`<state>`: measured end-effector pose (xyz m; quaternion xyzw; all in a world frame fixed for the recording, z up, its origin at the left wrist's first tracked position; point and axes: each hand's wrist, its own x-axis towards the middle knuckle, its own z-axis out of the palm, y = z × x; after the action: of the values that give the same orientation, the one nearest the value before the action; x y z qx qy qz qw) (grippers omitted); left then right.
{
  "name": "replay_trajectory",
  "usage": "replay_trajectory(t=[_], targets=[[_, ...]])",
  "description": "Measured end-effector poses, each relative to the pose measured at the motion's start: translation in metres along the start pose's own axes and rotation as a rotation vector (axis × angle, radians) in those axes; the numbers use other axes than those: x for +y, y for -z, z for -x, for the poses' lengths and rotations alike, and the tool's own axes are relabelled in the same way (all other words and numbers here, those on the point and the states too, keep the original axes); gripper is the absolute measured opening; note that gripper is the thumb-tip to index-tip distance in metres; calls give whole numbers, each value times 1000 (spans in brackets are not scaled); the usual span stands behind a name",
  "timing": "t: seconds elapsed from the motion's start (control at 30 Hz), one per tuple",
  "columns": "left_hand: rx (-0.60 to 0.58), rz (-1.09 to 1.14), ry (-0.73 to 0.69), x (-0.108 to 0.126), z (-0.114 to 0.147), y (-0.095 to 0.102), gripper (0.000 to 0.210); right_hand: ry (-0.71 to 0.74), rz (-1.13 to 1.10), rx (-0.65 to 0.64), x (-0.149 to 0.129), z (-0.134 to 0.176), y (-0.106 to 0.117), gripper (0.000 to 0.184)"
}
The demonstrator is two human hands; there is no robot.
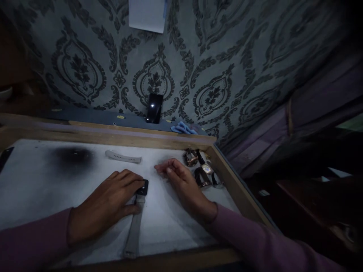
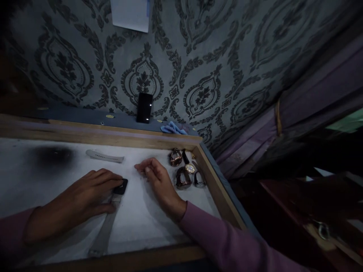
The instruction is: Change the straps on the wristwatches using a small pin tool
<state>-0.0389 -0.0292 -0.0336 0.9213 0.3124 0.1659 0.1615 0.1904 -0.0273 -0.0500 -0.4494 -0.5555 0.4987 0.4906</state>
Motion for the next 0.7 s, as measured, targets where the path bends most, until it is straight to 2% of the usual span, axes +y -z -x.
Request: replay_trajectory(t=[0.1,0.23,0.37,0.53,0.7], targets=[[2,-6,1,-2,1,-2,45,63,286,-16,-9,15,10,16],[12,-8,-16,-4,1,-4,44,114,683,-100,-18,32,25,19],[27,-13,-24,-4,1,-4,39,112,960,-154,-19,39,35,18],[20,1,-39,-5,1,-3,34,122,1195,-270,-16,42,41,19],[20,13,-38,-8,2,-4,36,29,1281,-276,-21,40,41,15]])
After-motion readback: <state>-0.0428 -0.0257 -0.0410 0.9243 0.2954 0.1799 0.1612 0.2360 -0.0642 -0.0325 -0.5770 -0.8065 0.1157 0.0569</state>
